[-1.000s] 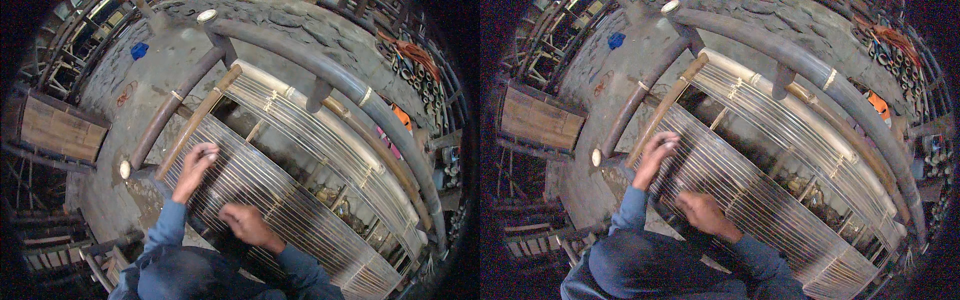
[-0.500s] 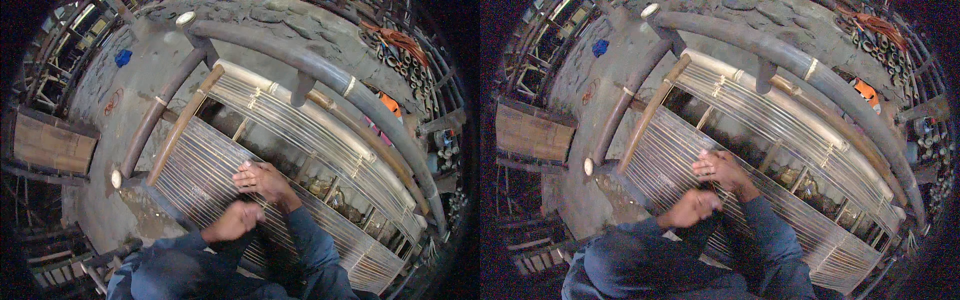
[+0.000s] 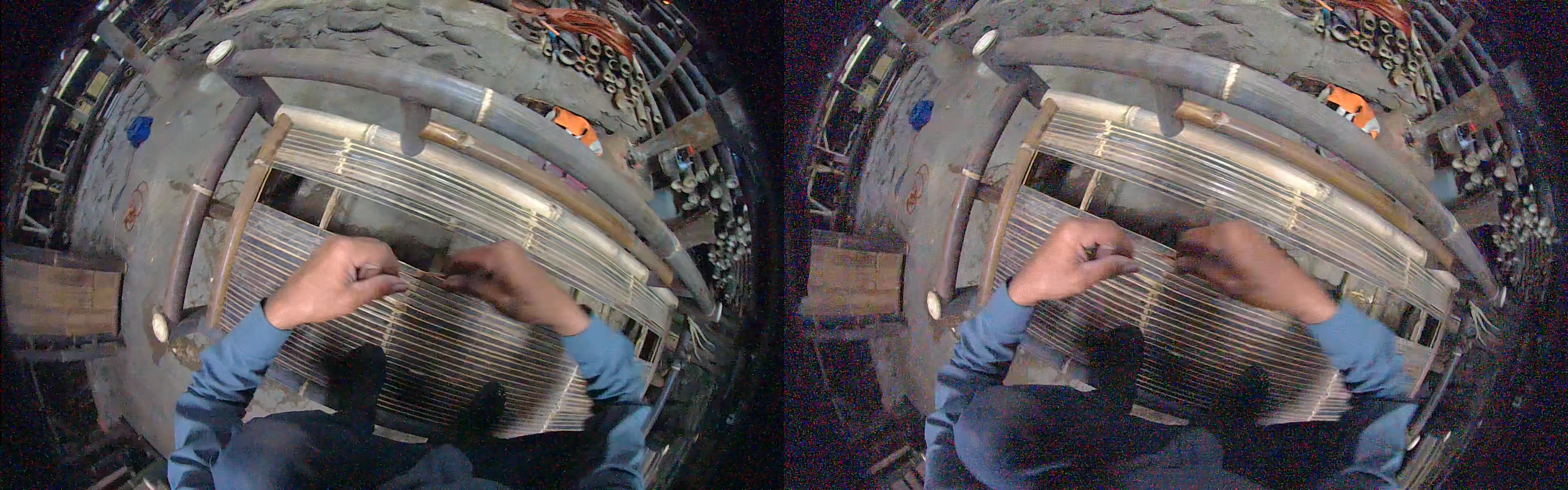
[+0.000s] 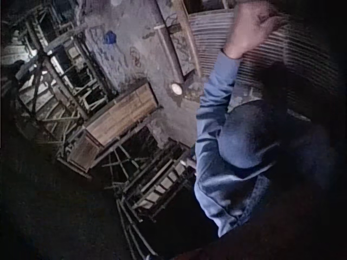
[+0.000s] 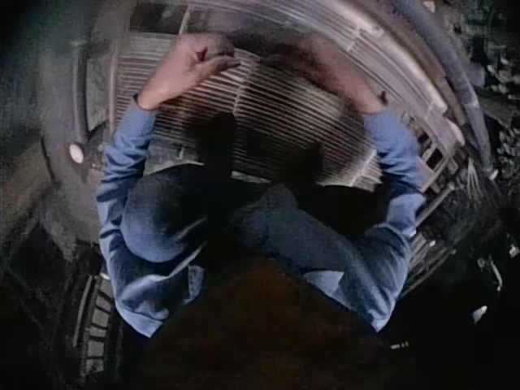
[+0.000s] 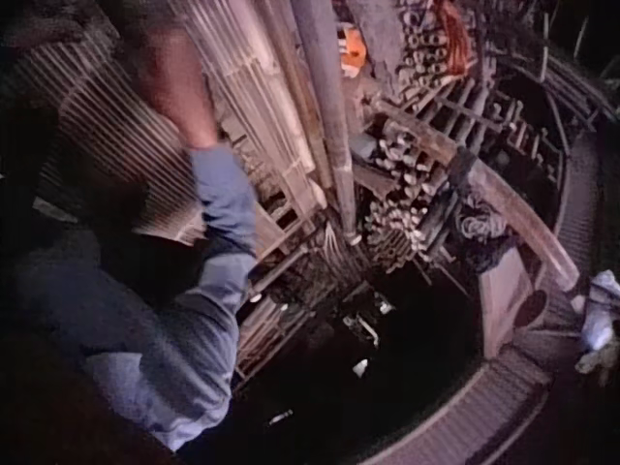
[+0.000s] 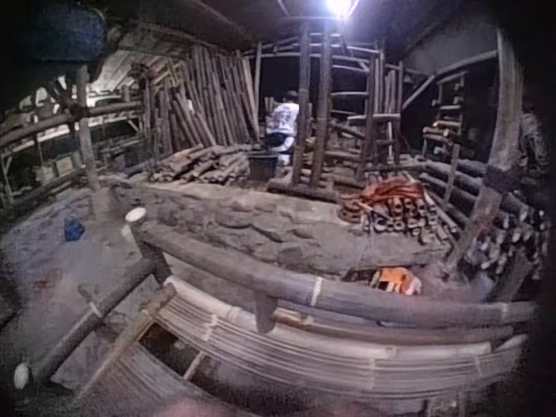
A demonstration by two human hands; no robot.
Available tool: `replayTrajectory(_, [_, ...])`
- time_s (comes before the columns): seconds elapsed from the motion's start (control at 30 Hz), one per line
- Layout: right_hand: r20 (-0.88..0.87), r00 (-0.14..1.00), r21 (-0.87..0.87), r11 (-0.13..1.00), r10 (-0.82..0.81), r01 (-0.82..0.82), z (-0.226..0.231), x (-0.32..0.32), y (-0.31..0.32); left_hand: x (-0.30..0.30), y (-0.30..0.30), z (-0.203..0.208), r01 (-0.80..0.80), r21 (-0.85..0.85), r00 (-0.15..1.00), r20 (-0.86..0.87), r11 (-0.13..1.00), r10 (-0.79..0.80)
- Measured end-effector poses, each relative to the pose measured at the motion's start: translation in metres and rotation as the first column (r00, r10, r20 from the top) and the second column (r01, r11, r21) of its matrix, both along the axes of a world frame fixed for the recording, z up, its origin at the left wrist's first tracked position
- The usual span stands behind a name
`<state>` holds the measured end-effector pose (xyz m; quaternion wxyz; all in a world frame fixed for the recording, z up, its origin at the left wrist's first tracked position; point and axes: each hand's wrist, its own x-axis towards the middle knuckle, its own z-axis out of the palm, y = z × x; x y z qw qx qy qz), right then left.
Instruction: The person threads a string through a row of thin bamboo strips laid across a wooden frame, pulling the string tight and tying knots to secure the strips together.
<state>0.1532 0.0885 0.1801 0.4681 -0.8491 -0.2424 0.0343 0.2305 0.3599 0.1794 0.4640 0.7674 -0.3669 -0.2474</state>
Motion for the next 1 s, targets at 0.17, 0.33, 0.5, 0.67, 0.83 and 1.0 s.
replayTrajectory(0.17, [-0.499, 0.779, -0.044, 0.909, -0.379, 0.414, 0.097, -0.036, -0.093, 0.019, -0.001, 0.060, -0.041, -0.003, 0.999, -0.021, 0.999, 0.041])
replayTrajectory(0.33, [-0.431, 0.698, 0.076, 0.747, -0.572, 0.660, 0.106, -0.099, -0.150, 0.000, -0.012, 0.116, 0.045, -0.044, 0.974, 0.224, 0.998, -0.034])
replayTrajectory(0.5, [-0.413, 0.542, 0.139, 0.538, -0.731, 0.831, 0.032, -0.169, -0.204, -0.012, 0.031, 0.159, -0.237, -0.191, 0.904, 0.316, 0.953, 0.288])
replayTrajectory(0.67, [-0.441, 0.514, 0.044, 0.554, -0.736, 0.831, -0.030, -0.191, -0.248, 0.059, 0.211, 0.193, -0.622, -0.256, 0.743, 0.107, 0.740, 0.661])
replayTrajectory(0.83, [-0.389, 0.452, -0.074, 0.516, -0.803, 0.854, -0.041, -0.210, -0.301, 0.098, 0.336, 0.165, -0.686, -0.196, 0.697, 0.098, 0.700, 0.711])
replayTrajectory(1.0, [-0.383, 0.354, -0.113, 0.424, -0.853, 0.899, -0.038, -0.245, -0.360, 0.131, 0.404, 0.114, -0.856, -0.209, 0.493, -0.049, 0.474, 0.869])
